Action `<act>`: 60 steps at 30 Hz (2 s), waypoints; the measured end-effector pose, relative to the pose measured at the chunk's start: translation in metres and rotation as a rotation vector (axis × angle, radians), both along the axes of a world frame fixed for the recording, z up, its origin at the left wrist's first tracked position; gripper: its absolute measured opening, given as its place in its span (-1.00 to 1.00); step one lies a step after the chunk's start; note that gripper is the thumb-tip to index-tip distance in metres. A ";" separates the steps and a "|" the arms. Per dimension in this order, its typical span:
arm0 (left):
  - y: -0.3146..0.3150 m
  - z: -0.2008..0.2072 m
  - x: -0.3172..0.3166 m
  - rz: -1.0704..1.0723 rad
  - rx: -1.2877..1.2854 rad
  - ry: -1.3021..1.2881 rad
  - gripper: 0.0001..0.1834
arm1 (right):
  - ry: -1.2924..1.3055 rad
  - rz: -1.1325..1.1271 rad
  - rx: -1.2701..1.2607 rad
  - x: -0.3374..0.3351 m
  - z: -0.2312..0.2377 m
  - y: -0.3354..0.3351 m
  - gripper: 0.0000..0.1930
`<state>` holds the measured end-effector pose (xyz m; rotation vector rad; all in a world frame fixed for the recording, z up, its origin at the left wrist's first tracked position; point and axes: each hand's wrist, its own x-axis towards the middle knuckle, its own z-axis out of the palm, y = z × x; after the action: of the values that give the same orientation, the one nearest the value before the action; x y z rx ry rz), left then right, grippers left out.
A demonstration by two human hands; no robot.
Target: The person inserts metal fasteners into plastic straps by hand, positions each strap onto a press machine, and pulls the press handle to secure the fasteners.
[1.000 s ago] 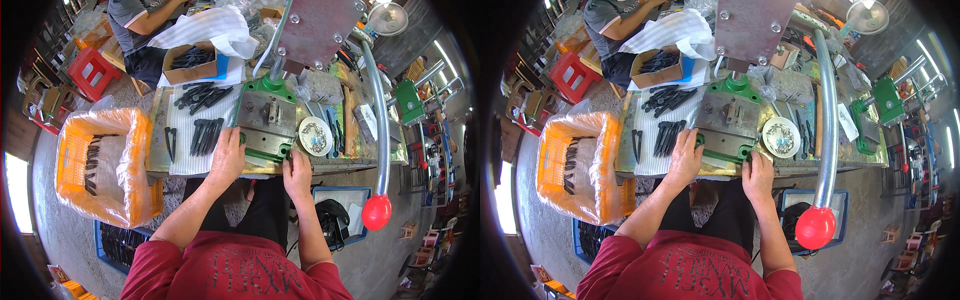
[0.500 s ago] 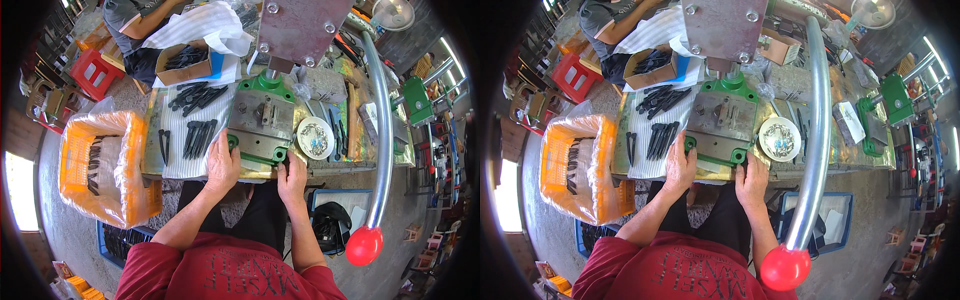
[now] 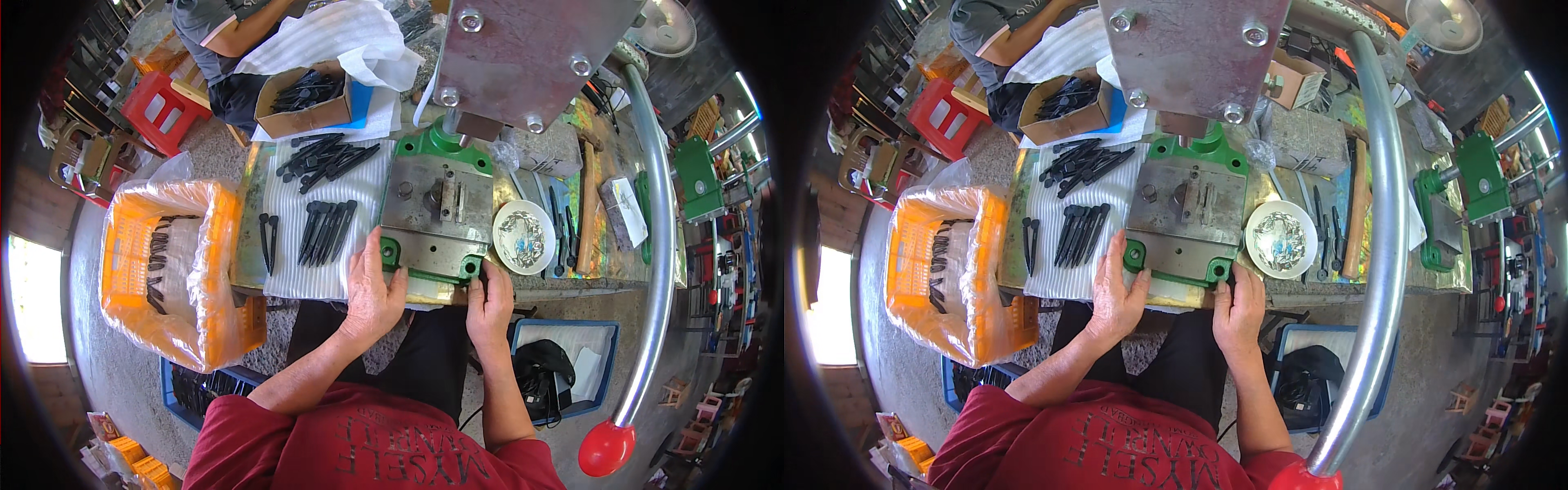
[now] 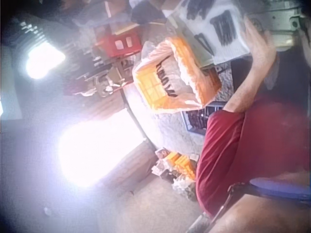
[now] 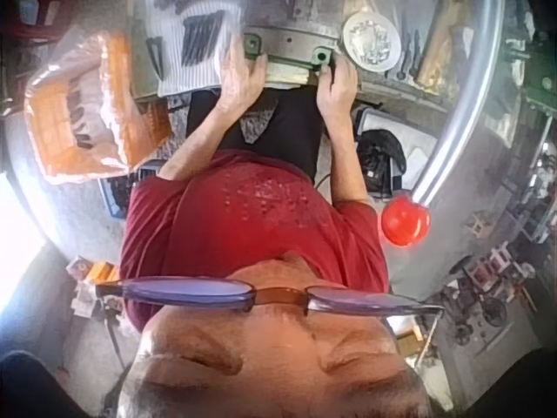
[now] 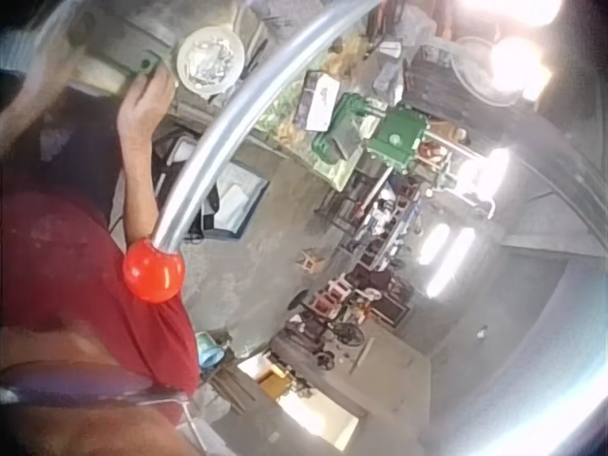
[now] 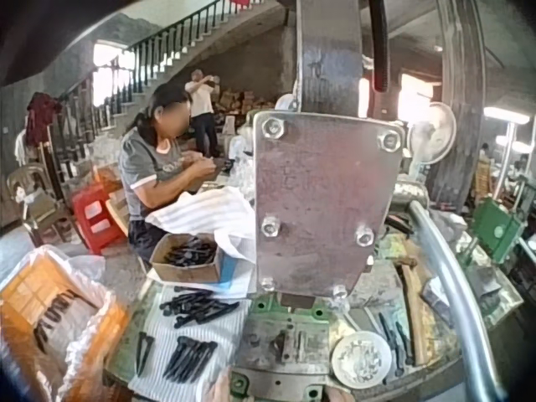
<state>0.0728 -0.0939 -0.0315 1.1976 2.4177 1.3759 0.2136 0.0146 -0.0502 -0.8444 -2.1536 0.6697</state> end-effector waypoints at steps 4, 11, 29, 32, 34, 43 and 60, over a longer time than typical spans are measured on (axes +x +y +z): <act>-0.002 0.004 0.005 -0.008 -0.054 -0.022 -0.34 | 0.003 -0.008 -0.029 0.001 0.001 0.002 -0.74; -0.008 -0.003 0.004 -0.075 -0.027 0.067 -0.32 | 0.020 -0.034 -0.134 0.002 0.003 0.002 -0.77; -0.007 0.009 -0.161 0.117 -0.311 0.203 -0.80 | 0.184 -0.051 -0.122 0.013 0.001 -0.011 -0.81; -0.006 0.001 -0.171 0.124 -0.451 0.195 -0.83 | 0.215 -0.061 -0.110 0.013 0.003 -0.015 -0.82; -0.004 -0.001 -0.170 0.114 -0.516 0.190 -0.84 | 0.230 -0.077 -0.117 0.016 0.002 -0.015 -0.83; -0.016 0.013 -0.165 0.162 -0.513 0.222 -0.86 | 0.230 -0.062 -0.119 0.021 0.006 -0.022 -0.86; -0.054 0.052 -0.102 -0.107 0.072 0.043 -0.91 | 0.190 0.100 -0.089 0.006 0.030 -0.046 -0.83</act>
<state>-0.0288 -0.1476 0.0206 1.3662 2.3126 1.4303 0.2195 -0.0317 -0.0202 -0.6930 -2.0162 0.8671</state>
